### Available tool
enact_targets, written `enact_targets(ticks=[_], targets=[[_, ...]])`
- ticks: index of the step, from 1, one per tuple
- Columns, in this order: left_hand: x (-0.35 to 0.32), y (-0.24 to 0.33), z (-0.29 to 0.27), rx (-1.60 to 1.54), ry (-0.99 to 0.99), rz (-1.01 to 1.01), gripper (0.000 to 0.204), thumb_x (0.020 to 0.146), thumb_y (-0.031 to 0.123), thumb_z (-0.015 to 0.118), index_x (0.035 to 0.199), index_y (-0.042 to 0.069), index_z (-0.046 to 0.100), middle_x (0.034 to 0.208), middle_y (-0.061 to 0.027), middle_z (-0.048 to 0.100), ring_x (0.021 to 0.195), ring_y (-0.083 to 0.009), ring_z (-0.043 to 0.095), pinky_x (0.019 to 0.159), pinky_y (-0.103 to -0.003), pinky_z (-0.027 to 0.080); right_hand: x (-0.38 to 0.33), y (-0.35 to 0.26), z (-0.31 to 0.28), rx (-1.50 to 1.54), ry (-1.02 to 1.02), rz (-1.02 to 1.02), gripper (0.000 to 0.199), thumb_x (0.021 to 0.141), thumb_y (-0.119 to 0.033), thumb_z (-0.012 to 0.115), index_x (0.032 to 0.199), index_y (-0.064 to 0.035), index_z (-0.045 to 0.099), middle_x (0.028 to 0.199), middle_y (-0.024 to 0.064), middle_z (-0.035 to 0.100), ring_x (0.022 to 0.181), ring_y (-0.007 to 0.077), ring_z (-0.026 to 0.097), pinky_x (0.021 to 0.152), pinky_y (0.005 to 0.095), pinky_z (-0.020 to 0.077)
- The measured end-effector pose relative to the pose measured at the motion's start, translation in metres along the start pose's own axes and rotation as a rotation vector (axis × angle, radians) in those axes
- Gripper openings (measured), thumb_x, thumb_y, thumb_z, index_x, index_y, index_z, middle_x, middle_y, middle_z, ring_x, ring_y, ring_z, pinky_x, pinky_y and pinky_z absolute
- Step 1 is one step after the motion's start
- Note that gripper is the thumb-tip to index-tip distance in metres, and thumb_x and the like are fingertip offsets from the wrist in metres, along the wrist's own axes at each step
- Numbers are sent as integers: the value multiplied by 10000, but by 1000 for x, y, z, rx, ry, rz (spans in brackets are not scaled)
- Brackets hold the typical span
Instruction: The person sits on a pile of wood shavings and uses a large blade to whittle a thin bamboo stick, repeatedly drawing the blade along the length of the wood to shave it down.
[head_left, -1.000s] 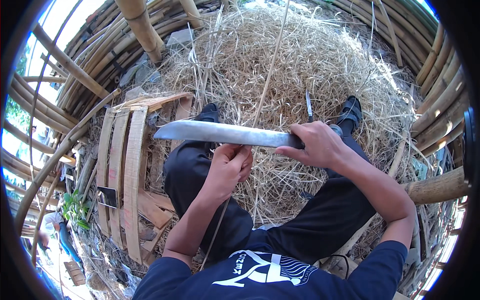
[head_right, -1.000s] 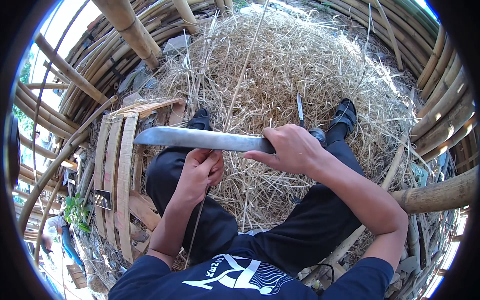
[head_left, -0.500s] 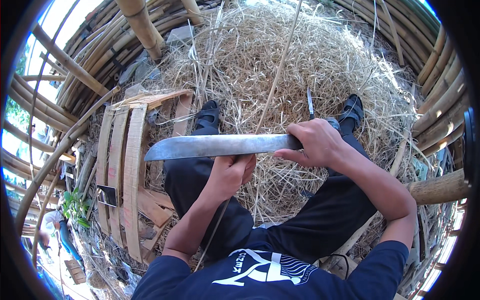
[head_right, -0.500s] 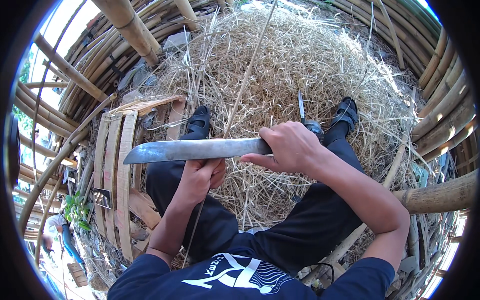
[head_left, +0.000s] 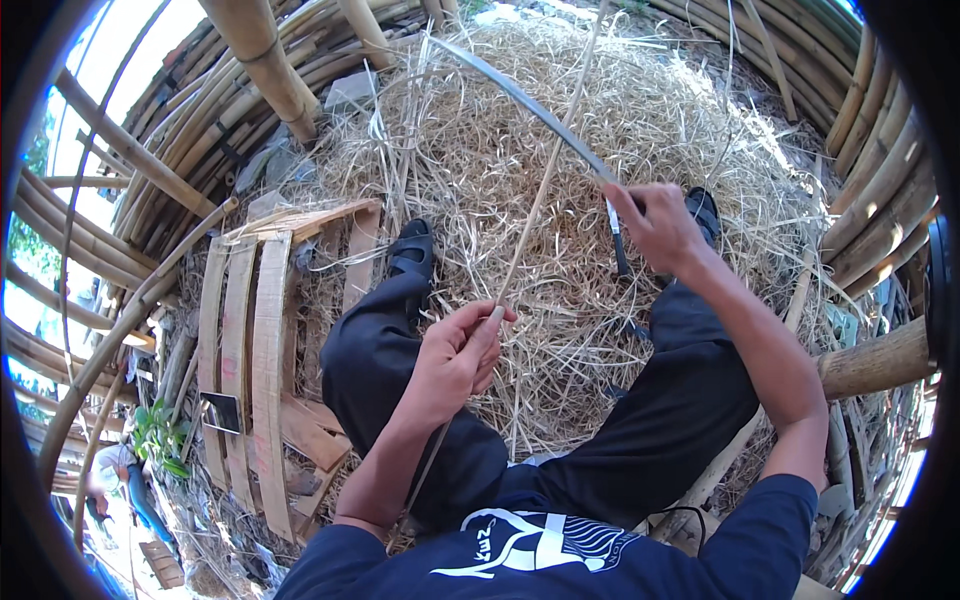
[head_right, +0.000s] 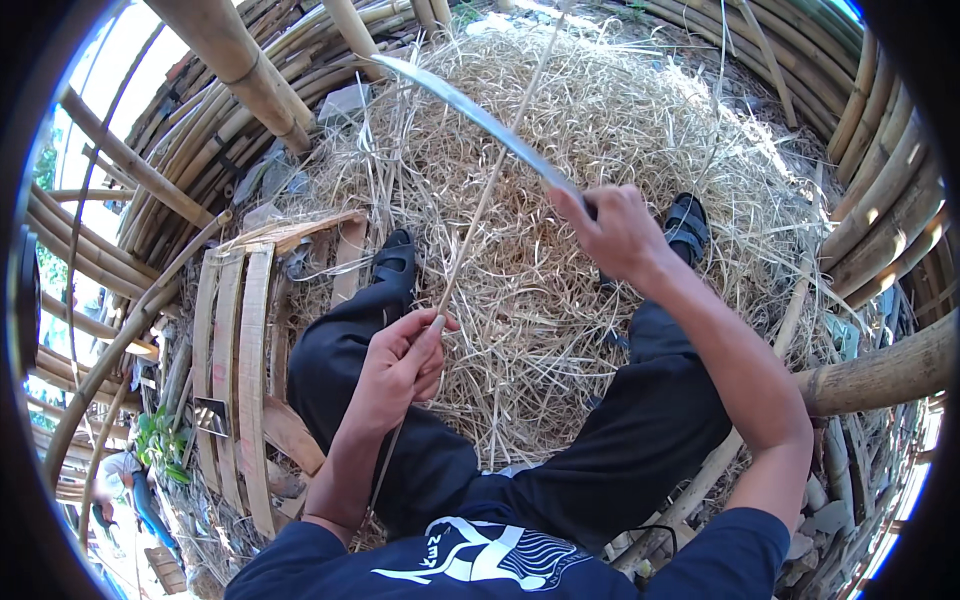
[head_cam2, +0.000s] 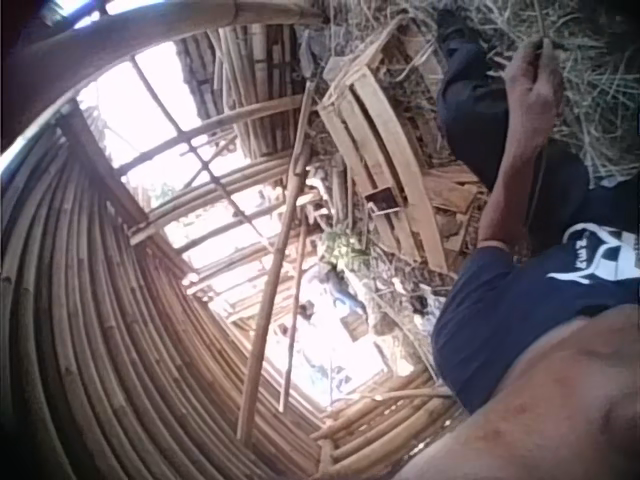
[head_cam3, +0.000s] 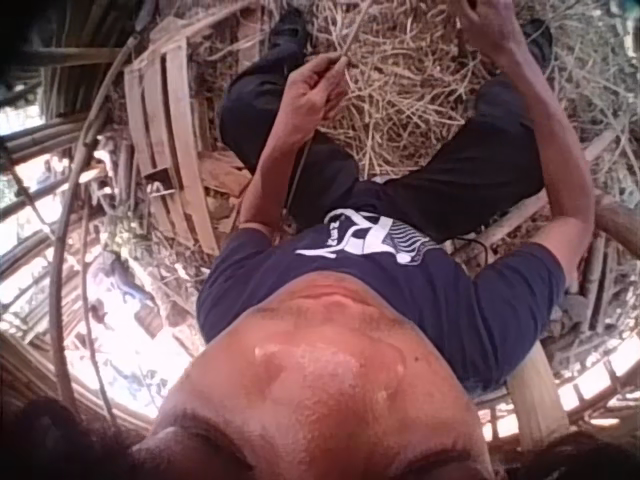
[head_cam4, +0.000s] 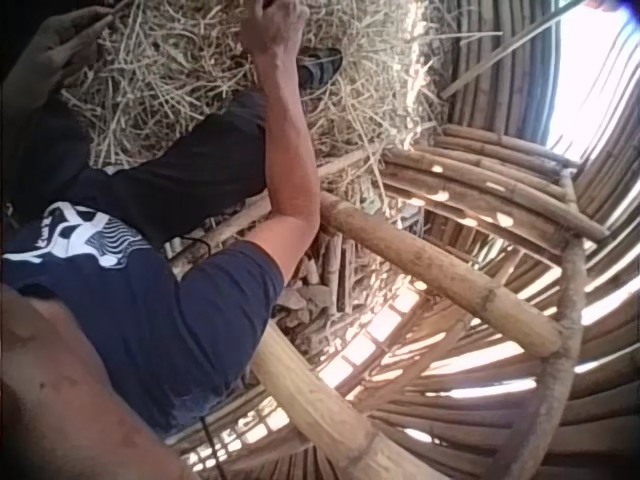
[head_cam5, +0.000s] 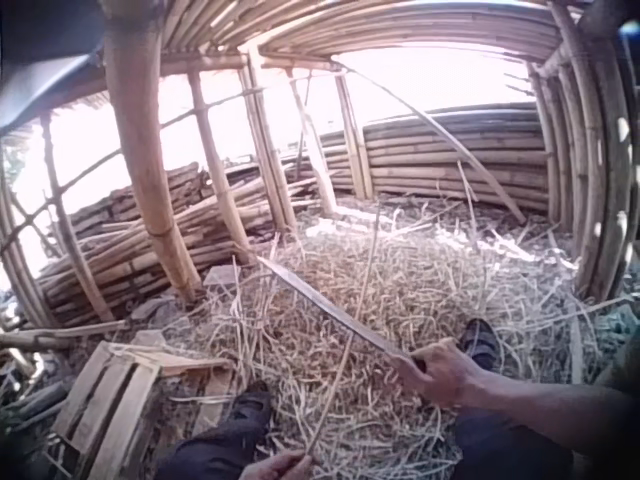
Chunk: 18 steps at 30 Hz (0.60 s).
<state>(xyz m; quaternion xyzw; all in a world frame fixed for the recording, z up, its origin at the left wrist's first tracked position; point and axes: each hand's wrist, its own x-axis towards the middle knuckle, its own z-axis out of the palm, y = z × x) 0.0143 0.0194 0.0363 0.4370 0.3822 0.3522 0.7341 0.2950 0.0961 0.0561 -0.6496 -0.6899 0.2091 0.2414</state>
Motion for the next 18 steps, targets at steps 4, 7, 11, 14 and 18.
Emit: enact_targets(ticks=[4,7,11,14,18], targets=[[7,4,2,93,117,37,179,1021,139,449,1090,10,551,586,87,349,438,8,298,398,-182,239,-24,-29,10,-106,-214,-114,688,894,-599,527,667,36,664,509,164,574,484,303,616,536,421,515],[13,-10,-1,237,203,118,147,1011,117,464,989,31,581,564,64,365,416,-9,278,386,-206,212,-38,-49,29,-208,-310,-280,724,879,-634,510,637,33,653,526,190,575,533,347,634,585,459,526],[15,-16,-8,355,233,208,125,1004,97,470,925,48,554,561,60,363,416,-16,277,385,-217,212,-36,-58,34,-187,-329,-345,707,883,-623,504,614,15,642,528,195,574,526,359,622,581,460,525],[13,-3,2,149,201,126,158,1019,132,459,1031,30,578,567,85,320,429,-4,256,389,-202,200,-19,-40,28,-236,-256,-430,705,879,-617,516,624,28,643,521,197,565,525,360,621,568,451,522],[7,0,3,85,172,70,198,1026,161,456,1098,22,578,562,92,307,430,4,257,387,-191,197,-12,-31,19,-145,-110,-246,689,903,-583,516,650,42,656,501,177,567,495,327,622,552,433,520]])
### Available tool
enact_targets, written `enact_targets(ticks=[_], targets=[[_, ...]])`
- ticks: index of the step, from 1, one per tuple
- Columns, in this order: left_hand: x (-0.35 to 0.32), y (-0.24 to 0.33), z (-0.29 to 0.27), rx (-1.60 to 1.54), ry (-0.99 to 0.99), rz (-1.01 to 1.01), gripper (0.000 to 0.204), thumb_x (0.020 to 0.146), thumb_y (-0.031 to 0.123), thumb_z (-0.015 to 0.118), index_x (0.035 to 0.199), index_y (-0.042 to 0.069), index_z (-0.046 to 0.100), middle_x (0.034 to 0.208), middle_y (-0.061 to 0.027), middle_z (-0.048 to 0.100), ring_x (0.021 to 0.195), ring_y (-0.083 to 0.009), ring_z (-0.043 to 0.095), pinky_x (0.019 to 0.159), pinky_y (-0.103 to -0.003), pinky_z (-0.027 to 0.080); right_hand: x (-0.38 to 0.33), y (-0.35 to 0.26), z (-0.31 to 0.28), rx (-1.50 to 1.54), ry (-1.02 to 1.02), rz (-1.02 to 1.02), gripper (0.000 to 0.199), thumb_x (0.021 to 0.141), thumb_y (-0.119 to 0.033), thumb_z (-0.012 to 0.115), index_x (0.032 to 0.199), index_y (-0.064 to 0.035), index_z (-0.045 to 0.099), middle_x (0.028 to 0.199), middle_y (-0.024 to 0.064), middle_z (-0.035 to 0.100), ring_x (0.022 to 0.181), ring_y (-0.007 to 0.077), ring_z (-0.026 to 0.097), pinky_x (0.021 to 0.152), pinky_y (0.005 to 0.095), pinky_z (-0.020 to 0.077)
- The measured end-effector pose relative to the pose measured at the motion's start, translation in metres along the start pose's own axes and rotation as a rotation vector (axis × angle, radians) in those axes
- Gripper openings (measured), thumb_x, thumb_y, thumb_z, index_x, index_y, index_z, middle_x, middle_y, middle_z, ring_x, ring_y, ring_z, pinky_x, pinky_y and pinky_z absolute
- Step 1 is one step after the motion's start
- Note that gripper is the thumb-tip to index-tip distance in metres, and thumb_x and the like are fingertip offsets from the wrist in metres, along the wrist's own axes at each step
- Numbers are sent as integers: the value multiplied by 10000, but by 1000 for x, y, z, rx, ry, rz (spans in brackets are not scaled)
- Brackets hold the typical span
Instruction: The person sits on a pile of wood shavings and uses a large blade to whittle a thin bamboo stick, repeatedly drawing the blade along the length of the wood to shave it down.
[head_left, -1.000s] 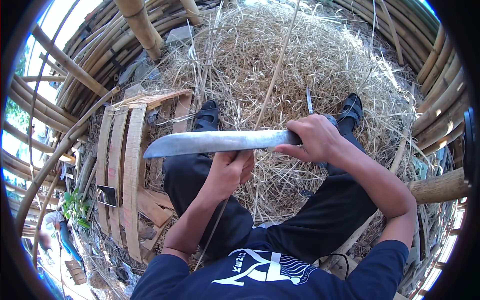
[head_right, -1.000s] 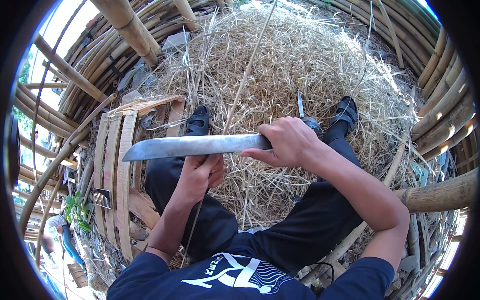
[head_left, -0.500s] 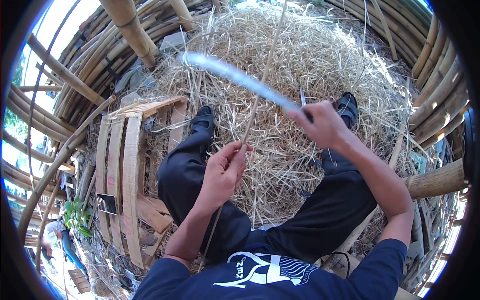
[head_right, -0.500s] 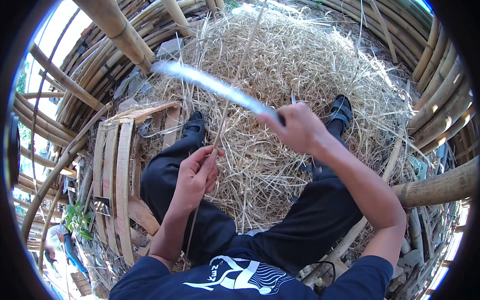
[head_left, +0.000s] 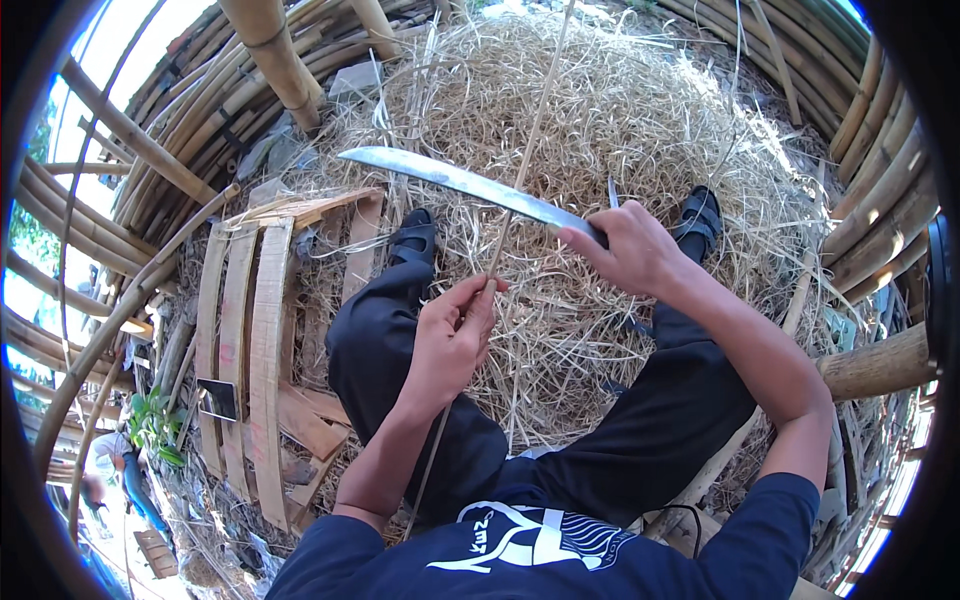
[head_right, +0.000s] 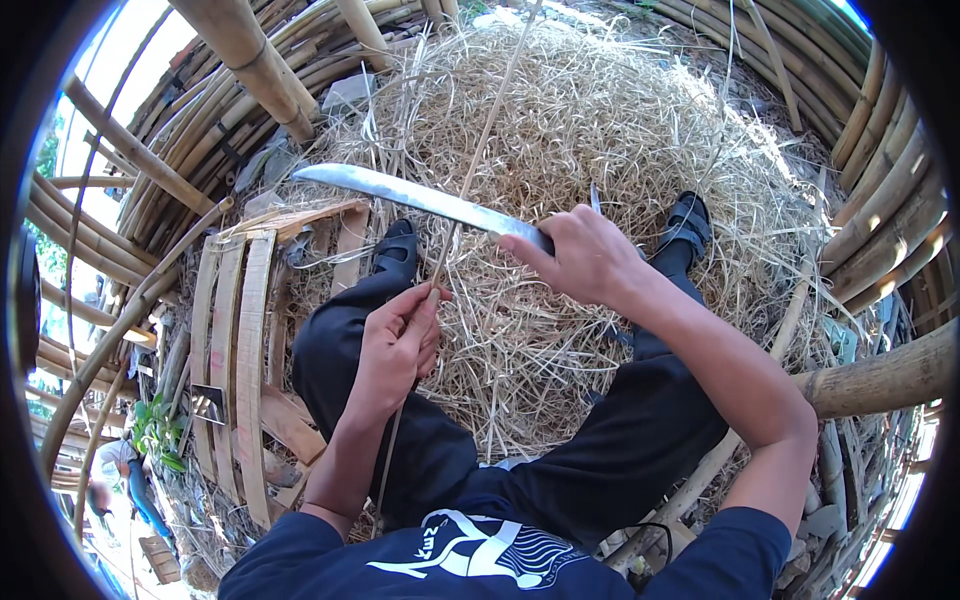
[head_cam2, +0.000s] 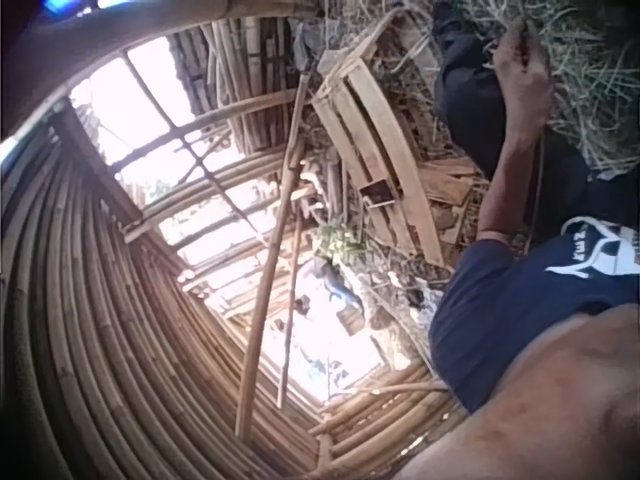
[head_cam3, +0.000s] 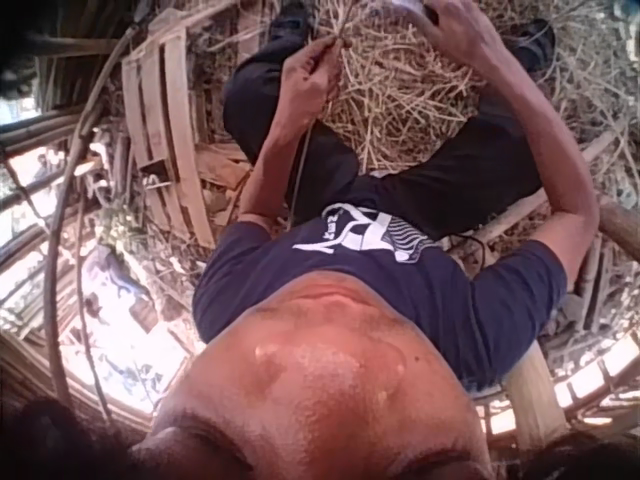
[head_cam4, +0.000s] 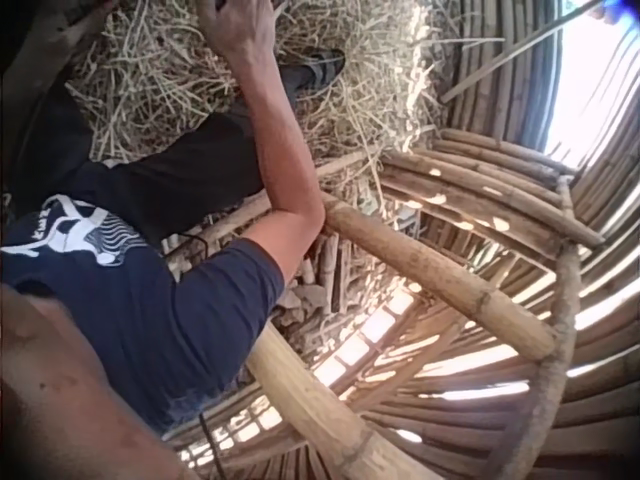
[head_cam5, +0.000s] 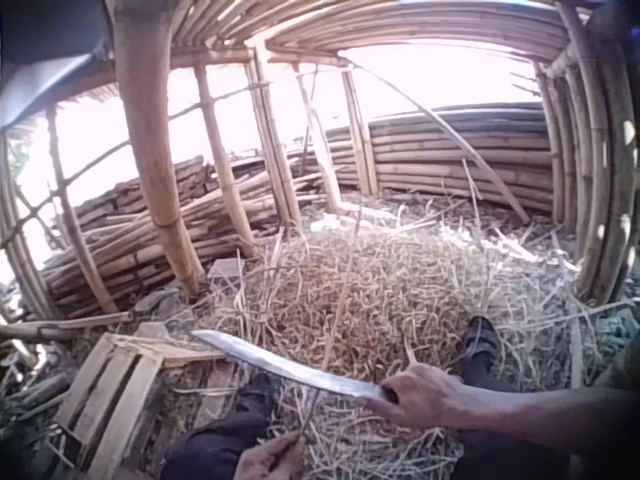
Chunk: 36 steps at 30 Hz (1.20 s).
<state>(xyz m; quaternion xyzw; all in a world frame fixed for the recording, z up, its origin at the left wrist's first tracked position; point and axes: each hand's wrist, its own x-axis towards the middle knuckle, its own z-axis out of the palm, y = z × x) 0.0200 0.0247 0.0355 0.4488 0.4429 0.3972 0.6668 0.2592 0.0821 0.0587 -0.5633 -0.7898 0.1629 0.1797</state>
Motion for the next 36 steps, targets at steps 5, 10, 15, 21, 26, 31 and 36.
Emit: enact_targets(ticks=[5,10,15,21,26,31,36], targets=[[5,-11,-7,195,57,99,190,1022,151,462,1089,22,585,549,89,313,424,4,269,382,-199,210,-12,-15,15,-13,-146,-106,723,909,-616,479,631,28,654,480,158,553,477,308,614,554,425,526],[4,-6,-5,248,92,178,177,1001,122,490,1049,20,628,620,75,406,517,-2,330,451,-206,250,1,-8,2,-51,-179,-122,710,891,-637,487,657,5,678,484,145,556,447,284,591,524,412,514],[-3,-6,-2,84,-22,49,208,1024,143,454,1106,4,587,572,103,312,436,18,241,392,-180,194,8,20,-6,56,29,116,640,913,-552,532,656,14,686,471,133,550,417,233,566,468,390,475],[2,-11,-5,168,37,84,220,1024,143,456,1129,3,589,576,102,311,436,14,241,391,-182,192,-7,0,2,-67,-162,-218,680,870,-607,546,616,14,655,475,176,534,440,300,576,510,415,495],[-3,1,-2,75,10,32,226,1021,156,466,1145,9,583,589,101,311,448,17,253,395,-180,199,8,47,-4,88,-39,154,697,916,-606,488,656,13,674,450,95,527,404,196,530,450,369,457],[-2,1,-14,117,-19,-7,254,1007,138,487,1198,-16,549,615,85,362,468,18,284,414,-170,233,-8,33,-5,82,-92,124,695,906,-630,485,720,14,668,482,111,545,412,225,530,494,371,476],[1,2,-17,-73,12,-54,343,976,50,492,1312,-16,474,721,26,489,473,4,328,431,-166,253,-22,12,-6,-125,-138,-44,691,861,-668,517,764,3,651,479,122,530,452,285,579,548,396,502]])
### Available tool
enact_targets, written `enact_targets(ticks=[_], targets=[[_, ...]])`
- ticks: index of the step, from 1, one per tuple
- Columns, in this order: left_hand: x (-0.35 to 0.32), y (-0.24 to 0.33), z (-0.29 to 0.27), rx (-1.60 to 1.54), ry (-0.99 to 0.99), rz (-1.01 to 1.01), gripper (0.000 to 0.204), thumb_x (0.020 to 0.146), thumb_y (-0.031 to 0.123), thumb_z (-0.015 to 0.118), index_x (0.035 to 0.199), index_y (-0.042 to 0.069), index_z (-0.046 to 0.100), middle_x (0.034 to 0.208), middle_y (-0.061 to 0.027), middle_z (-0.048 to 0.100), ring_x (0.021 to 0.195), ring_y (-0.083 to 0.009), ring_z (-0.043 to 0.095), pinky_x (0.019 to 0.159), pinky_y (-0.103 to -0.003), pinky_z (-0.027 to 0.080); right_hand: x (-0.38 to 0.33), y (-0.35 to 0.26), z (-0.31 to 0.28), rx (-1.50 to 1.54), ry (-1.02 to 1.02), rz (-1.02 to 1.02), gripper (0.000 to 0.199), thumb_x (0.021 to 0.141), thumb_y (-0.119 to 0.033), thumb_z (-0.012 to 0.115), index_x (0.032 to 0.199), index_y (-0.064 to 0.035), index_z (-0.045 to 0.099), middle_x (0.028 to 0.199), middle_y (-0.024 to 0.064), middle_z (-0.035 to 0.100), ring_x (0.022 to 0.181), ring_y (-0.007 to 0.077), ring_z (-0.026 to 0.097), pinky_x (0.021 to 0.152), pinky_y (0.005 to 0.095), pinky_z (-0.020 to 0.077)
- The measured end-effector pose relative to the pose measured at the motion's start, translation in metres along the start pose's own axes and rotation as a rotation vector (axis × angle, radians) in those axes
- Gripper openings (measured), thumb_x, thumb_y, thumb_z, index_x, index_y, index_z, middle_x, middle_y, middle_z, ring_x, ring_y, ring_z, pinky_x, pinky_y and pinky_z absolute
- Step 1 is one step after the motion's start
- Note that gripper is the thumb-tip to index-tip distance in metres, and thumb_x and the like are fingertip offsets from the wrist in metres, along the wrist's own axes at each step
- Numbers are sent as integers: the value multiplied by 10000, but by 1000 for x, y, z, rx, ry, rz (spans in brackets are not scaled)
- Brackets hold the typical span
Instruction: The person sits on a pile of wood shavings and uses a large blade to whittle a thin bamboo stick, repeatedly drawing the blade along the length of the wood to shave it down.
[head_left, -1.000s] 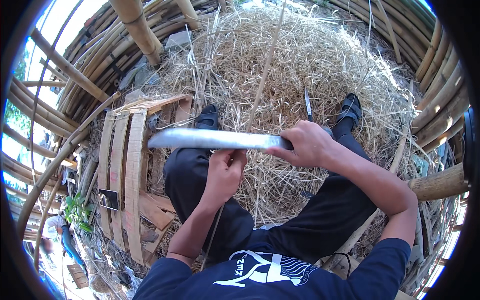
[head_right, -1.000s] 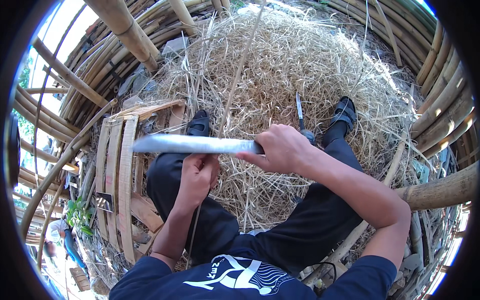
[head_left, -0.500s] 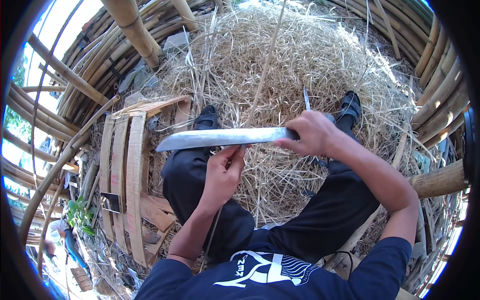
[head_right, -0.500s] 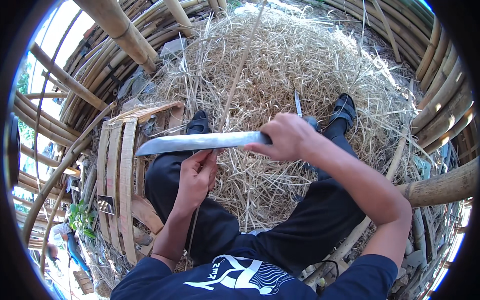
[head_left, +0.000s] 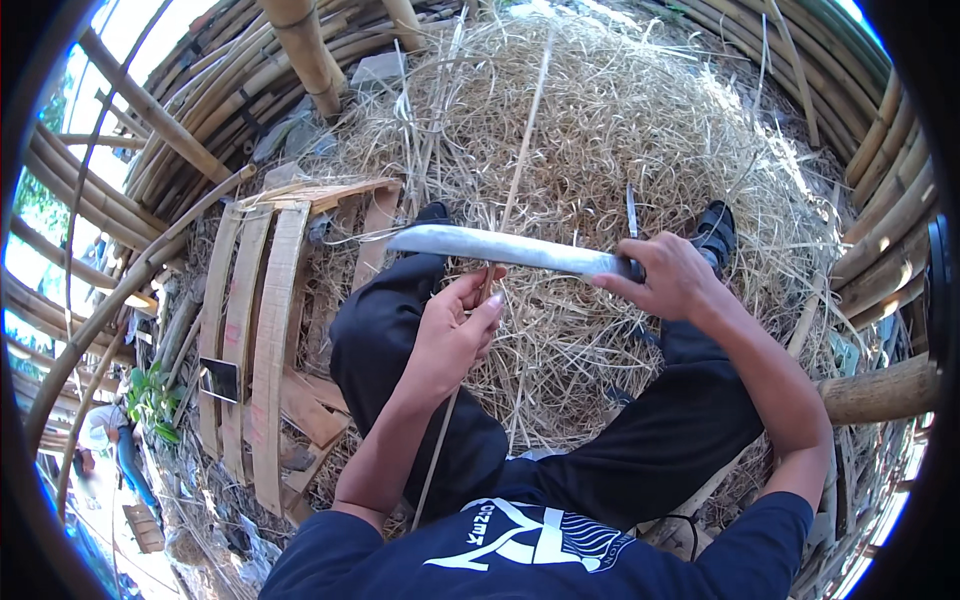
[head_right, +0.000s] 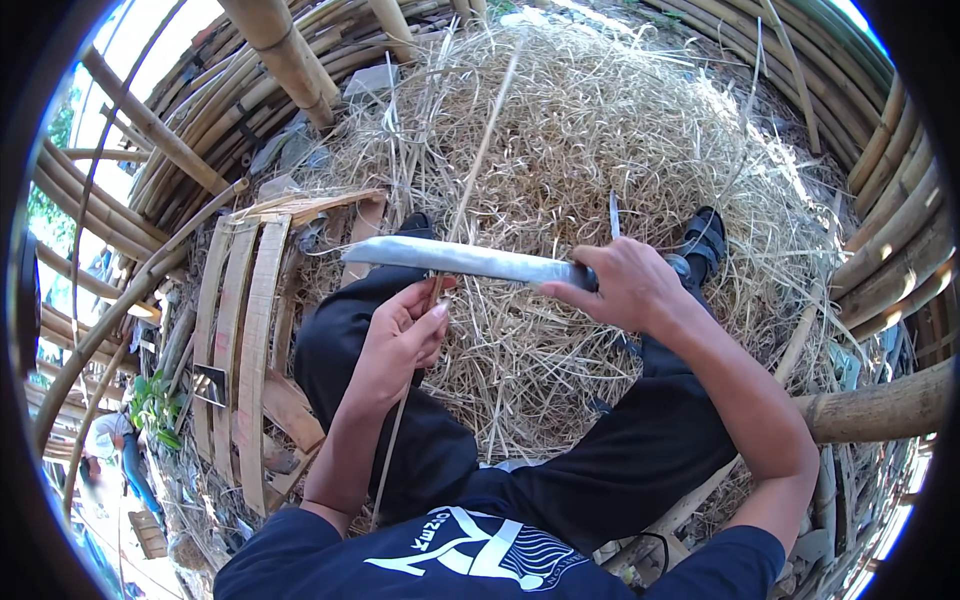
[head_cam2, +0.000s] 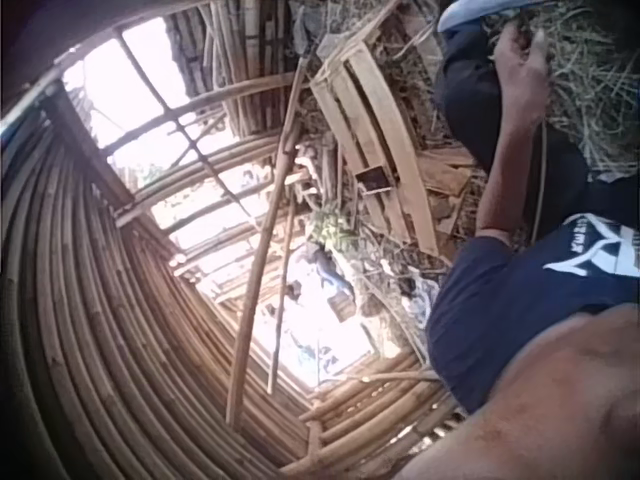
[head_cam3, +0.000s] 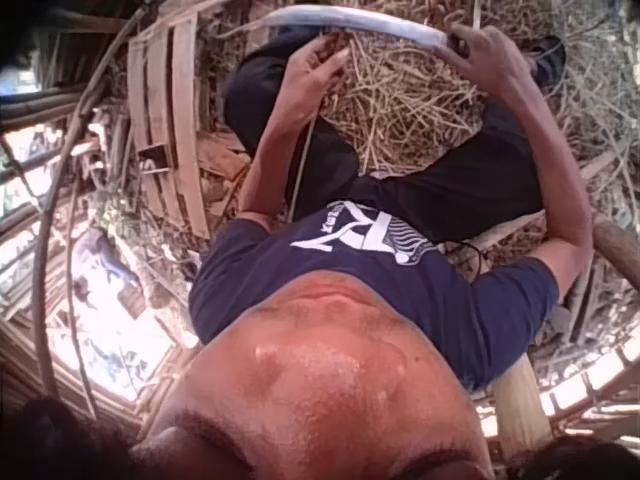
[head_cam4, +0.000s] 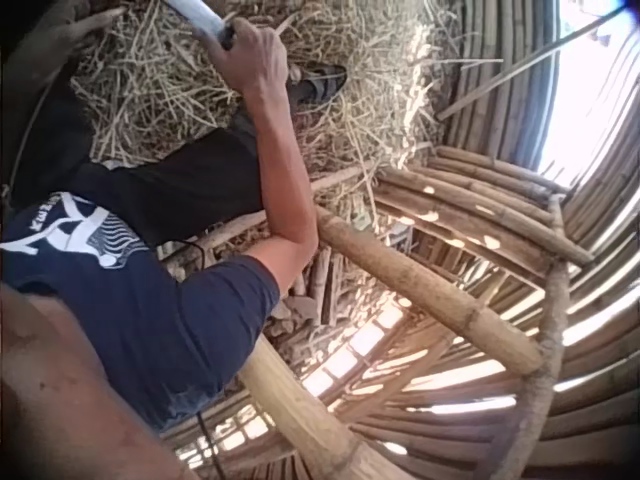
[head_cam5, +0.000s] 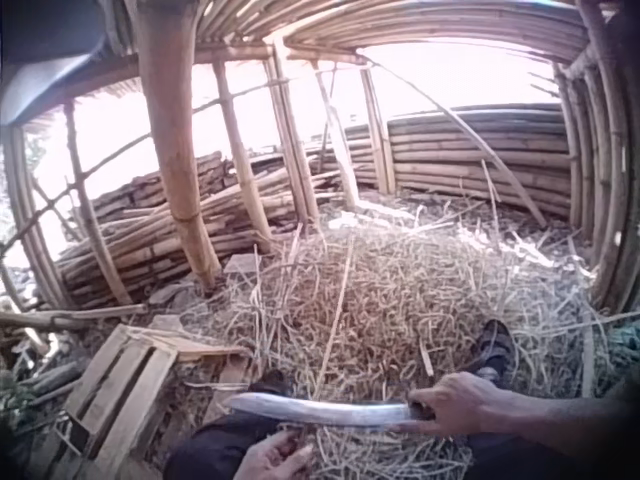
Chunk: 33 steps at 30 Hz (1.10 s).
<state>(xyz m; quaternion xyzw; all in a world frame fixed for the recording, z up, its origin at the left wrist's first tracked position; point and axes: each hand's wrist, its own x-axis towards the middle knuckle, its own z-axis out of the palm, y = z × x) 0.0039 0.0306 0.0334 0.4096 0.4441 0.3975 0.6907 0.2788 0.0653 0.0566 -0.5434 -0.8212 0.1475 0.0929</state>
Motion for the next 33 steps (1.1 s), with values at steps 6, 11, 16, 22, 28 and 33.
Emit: enact_targets(ticks=[6,11,16,22,28,33], targets=[[-4,8,0,-62,-57,15,402,997,113,477,1390,52,426,760,-7,544,445,-1,337,413,-153,282,-6,5,-1,18,89,17,621,838,-630,587,720,-22,628,472,124,510,477,306,583,541,399,490],[-7,9,-4,-84,-140,-131,425,1004,146,475,1415,70,395,739,-15,528,387,-2,294,365,-163,261,-6,8,-6,42,150,59,582,830,-598,619,759,-23,680,507,138,551,502,291,607,534,392,484],[-1,5,-4,-115,-31,-85,332,980,121,518,1297,48,458,730,-32,529,384,-2,291,357,-170,257,-8,9,-7,46,100,108,590,828,-598,621,785,-13,691,505,139,553,506,293,615,543,392,492],[0,7,-2,-166,12,-27,255,977,106,529,1222,53,483,709,-38,537,377,-14,305,348,-174,257,-6,8,-6,64,176,53,601,829,-600,621,783,-5,694,495,129,549,491,283,607,538,392,489],[-2,9,-3,-65,-34,-54,309,1010,159,481,1306,70,492,662,-19,522,380,-12,312,347,-168,251,-6,7,-12,85,158,108,587,837,-589,623,785,-10,703,482,114,540,449,235,581,501,358,462],[2,9,-8,-245,-13,-49,322,1016,205,476,1283,30,515,656,-7,512,383,-5,295,353,-158,235,-8,12,-8,83,182,94,587,838,-586,624,793,-7,709,486,118,545,450,234,584,503,356,464]])
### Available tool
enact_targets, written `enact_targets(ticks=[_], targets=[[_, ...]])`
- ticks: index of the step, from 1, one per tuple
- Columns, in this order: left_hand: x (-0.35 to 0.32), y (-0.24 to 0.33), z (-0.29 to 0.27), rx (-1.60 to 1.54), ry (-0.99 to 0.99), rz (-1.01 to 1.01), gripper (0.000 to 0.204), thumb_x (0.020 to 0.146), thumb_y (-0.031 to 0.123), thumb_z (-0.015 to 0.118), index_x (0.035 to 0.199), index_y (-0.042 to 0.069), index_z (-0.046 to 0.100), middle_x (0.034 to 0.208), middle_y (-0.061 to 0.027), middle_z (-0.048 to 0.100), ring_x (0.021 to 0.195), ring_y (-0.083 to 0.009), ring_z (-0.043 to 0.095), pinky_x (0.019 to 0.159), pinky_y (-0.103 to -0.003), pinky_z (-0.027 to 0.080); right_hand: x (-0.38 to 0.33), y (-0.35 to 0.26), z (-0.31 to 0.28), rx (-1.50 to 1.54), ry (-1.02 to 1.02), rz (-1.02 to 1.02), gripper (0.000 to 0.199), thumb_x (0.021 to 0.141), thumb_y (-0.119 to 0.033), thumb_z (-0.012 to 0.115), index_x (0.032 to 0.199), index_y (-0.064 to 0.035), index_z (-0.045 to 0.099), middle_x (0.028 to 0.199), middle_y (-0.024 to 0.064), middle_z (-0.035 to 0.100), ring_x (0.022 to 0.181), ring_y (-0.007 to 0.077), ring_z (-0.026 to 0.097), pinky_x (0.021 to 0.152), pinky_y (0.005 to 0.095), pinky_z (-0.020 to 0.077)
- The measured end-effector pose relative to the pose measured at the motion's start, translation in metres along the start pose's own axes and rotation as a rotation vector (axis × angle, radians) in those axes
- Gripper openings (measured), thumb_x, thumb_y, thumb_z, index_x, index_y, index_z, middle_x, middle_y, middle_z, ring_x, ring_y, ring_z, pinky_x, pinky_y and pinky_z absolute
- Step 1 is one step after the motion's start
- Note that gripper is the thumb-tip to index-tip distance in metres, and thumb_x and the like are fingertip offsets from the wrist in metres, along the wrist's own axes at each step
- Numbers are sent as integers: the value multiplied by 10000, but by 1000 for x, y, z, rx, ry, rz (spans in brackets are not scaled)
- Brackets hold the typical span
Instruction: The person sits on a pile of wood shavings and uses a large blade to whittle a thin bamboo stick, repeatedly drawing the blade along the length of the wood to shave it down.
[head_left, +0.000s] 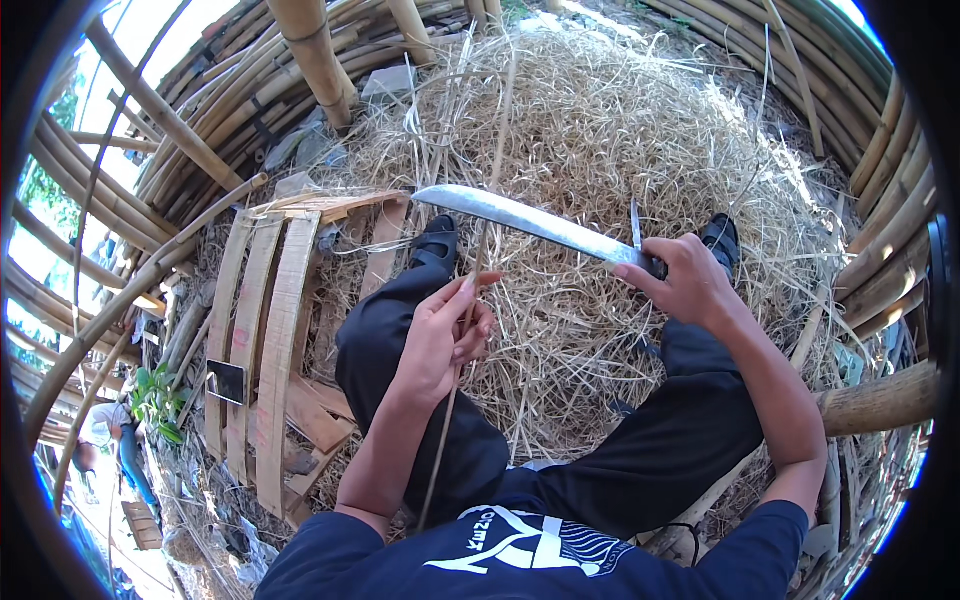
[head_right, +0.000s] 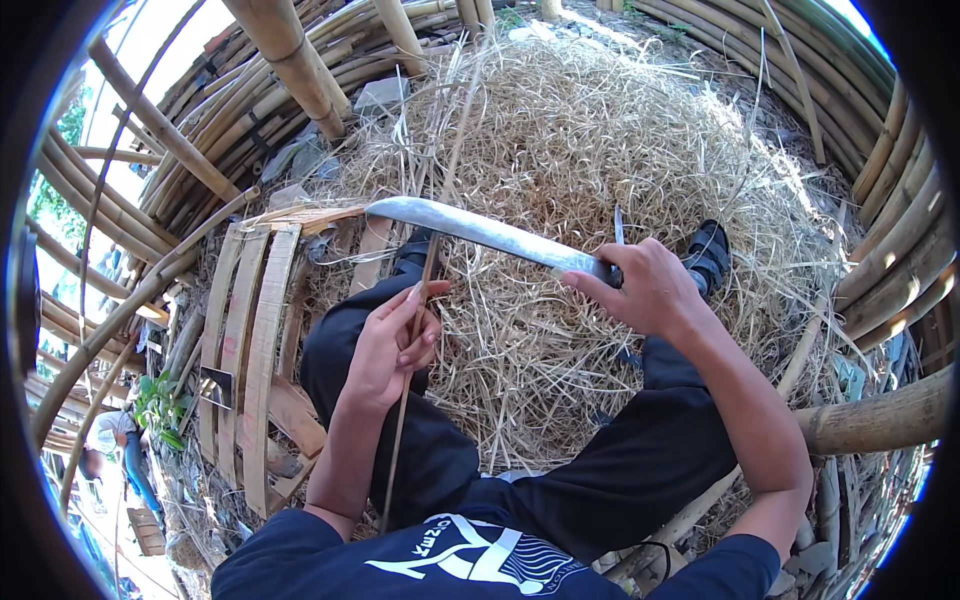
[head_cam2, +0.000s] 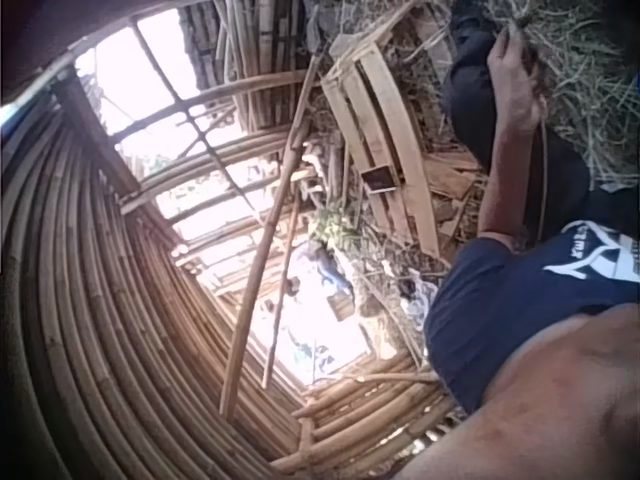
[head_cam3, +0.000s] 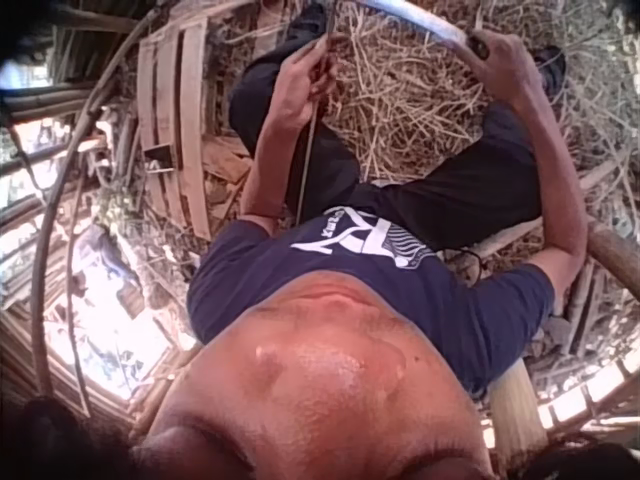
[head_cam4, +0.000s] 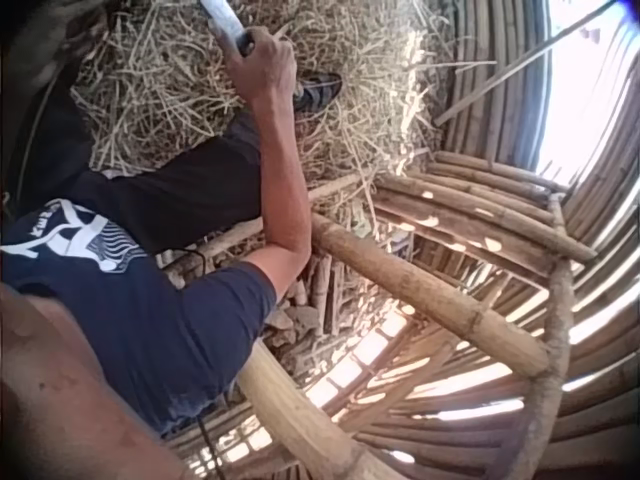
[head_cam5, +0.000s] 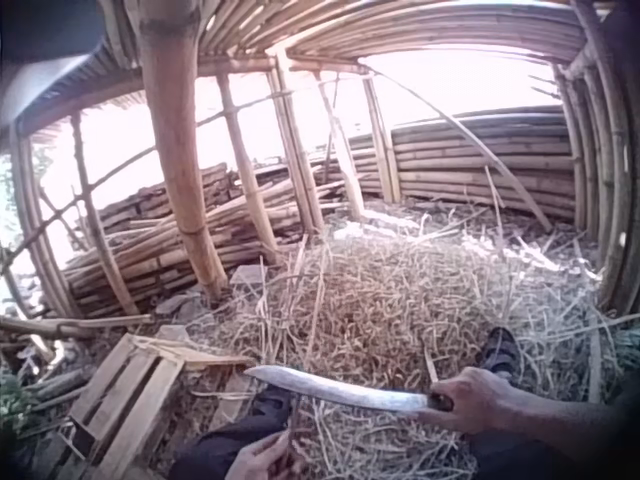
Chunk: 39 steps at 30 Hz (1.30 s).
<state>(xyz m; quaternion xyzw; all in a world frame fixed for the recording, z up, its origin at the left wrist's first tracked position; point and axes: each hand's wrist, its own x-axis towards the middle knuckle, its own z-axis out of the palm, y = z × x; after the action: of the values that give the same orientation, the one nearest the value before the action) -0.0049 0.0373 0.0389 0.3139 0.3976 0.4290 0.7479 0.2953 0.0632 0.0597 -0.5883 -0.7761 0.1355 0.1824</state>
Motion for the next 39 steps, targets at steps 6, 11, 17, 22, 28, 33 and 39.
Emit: enact_targets(ticks=[6,11,17,22,28,33,39], targets=[[4,-8,-8,63,90,84,263,1007,200,501,1147,7,611,690,-1,539,388,4,289,353,-165,226,0,-3,0,-19,-12,-33,582,833,-574,636,799,3,704,504,138,559,474,266,601,520,367,477],[2,4,-3,192,200,156,228,971,159,572,1129,6,632,701,19,544,390,19,310,345,-173,218,-1,-6,-4,19,-60,10,579,826,-567,645,783,8,693,523,161,557,498,282,607,525,379,471],[3,15,-12,84,47,229,265,1006,144,482,1205,5,588,742,6,535,421,9,300,386,-161,245,-10,-4,-4,12,-56,-52,557,846,-541,632,783,10,686,528,166,557,512,308,610,530,391,475],[2,14,-11,69,111,269,289,1007,106,470,1273,16,540,733,-6,539,436,-5,326,411,-178,263,-11,-9,0,30,-76,-138,551,866,-521,612,712,7,647,506,167,540,473,329,586,528,419,482],[-2,14,-6,90,54,275,307,1009,77,419,1295,34,523,749,-1,500,439,-13,269,412,-190,237,-9,-6,-1,-44,-76,-239,583,865,-544,596,597,-29,546,463,141,491,448,325,557,509,423,465],[0,9,-10,81,45,268,305,1011,79,410,1292,31,519,720,14,438,442,-14,260,411,-194,225,1,4,4,-84,-66,-267,618,859,-590,568,589,-34,550,457,134,487,450,340,546,514,428,463],[0,9,-13,47,21,242,151,1013,64,402,978,23,544,727,0,442,438,-19,259,408,-203,228,10,16,8,-129,-57,-321,625,857,-603,552,601,-33,567,477,139,509,475,344,563,522,430,471]])
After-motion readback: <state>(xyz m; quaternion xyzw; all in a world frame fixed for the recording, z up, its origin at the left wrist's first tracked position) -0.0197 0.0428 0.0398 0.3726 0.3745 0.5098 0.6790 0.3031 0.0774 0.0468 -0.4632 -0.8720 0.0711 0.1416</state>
